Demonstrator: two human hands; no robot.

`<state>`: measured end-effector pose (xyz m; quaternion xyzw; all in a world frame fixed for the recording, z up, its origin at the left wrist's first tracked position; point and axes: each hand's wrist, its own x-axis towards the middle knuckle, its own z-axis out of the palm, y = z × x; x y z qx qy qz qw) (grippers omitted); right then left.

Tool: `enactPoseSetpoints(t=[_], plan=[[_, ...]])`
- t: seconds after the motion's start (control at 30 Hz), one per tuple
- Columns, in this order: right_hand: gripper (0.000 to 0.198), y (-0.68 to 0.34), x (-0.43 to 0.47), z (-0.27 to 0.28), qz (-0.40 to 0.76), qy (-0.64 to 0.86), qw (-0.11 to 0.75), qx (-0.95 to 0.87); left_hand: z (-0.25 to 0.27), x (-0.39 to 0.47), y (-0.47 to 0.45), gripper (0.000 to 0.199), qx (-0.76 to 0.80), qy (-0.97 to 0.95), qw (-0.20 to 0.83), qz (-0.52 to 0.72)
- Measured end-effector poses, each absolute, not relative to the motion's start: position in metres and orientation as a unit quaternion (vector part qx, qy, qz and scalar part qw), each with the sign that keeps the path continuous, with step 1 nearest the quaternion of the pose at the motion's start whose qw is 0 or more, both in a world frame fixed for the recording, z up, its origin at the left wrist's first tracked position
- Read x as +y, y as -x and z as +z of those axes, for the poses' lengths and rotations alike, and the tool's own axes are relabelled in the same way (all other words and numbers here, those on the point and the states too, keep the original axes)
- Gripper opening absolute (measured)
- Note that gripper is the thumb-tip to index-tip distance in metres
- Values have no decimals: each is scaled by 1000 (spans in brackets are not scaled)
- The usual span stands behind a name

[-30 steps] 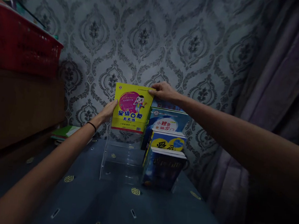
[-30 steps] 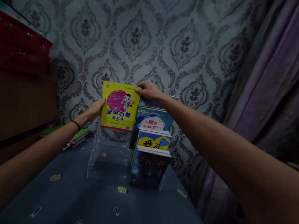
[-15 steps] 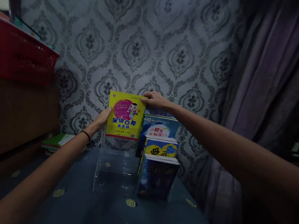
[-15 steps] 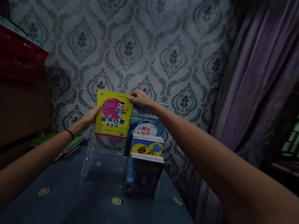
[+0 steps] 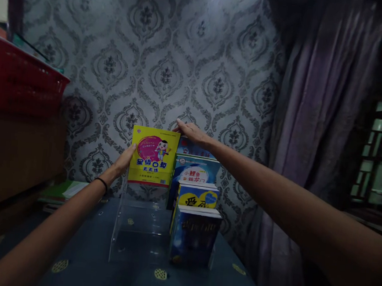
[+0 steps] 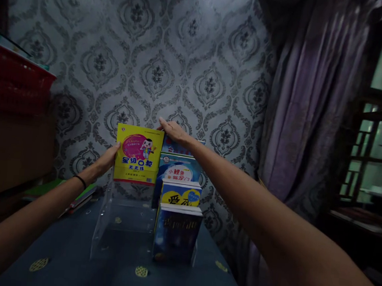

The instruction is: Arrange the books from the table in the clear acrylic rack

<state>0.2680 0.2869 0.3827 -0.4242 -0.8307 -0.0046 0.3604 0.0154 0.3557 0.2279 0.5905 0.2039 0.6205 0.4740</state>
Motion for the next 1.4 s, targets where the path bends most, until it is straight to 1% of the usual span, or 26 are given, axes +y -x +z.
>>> enactPoseSetpoints(t=[0.1, 0.23, 0.3, 0.37, 0.4, 0.43, 0.5, 0.53, 0.57, 0.6, 0.63, 0.67, 0.7, 0.8, 0.9, 1.0, 1.07, 1.23, 1.4], plan=[[70, -267, 285, 384, 8, 435, 374, -819, 230, 352, -19, 51, 200, -594, 466, 625], [61, -261, 273, 386, -3, 461, 410, -787, 236, 342, -19, 47, 212, -591, 460, 628], [53, -257, 260, 379, -53, 467, 461, -752, 237, 339, -10, 46, 235, -582, 453, 633], [44, -252, 243, 360, -135, 449, 521, -713, 227, 339, 8, 52, 267, -564, 435, 650], [40, -249, 232, 344, -165, 424, 535, -712, 217, 338, 20, 57, 292, -575, 390, 657], [38, -245, 220, 323, -177, 393, 525, -734, 203, 336, 34, 60, 337, -605, 327, 643], [35, -238, 189, 267, -147, 315, 478, -806, 164, 321, 62, 61, 444, -677, 187, 556], [32, -234, 172, 234, -99, 279, 435, -850, 141, 310, 76, 56, 487, -695, 141, 509], [33, -229, 156, 198, -42, 242, 383, -890, 118, 298, 90, 47, 514, -699, 123, 481], [36, -225, 140, 161, 10, 207, 322, -924, 96, 285, 102, 37, 539, -703, 101, 453], [37, -221, 126, 125, 60, 177, 240, -953, 77, 273, 114, 29, 562, -705, 79, 426], [36, -216, 115, 92, 95, 184, 196, -958, 60, 265, 125, 23, 582, -704, 55, 402], [34, -212, 105, 64, 121, 221, 188, -949, 47, 259, 135, 21, 603, -700, 31, 382], [39, -196, 88, 8, 201, 292, 243, -903, 30, 263, 162, 31, 651, -684, -30, 327], [41, -182, 81, -7, 264, 309, 269, -873, 33, 288, 176, 44, 672, -684, -68, 275], [44, -174, 82, -6, 304, 322, 281, -852, 38, 317, 178, 59, 670, -702, -87, 224], [46, -174, 85, -6, 326, 337, 289, -835, 40, 333, 176, 64, 665, -716, -91, 191], [50, -179, 91, -12, 370, 356, 275, -813, 40, 347, 173, 61, 655, -739, -93, 122], [51, -178, 91, -15, 366, 355, 270, -817, 41, 333, 179, 53, 636, -759, -112, 81]])
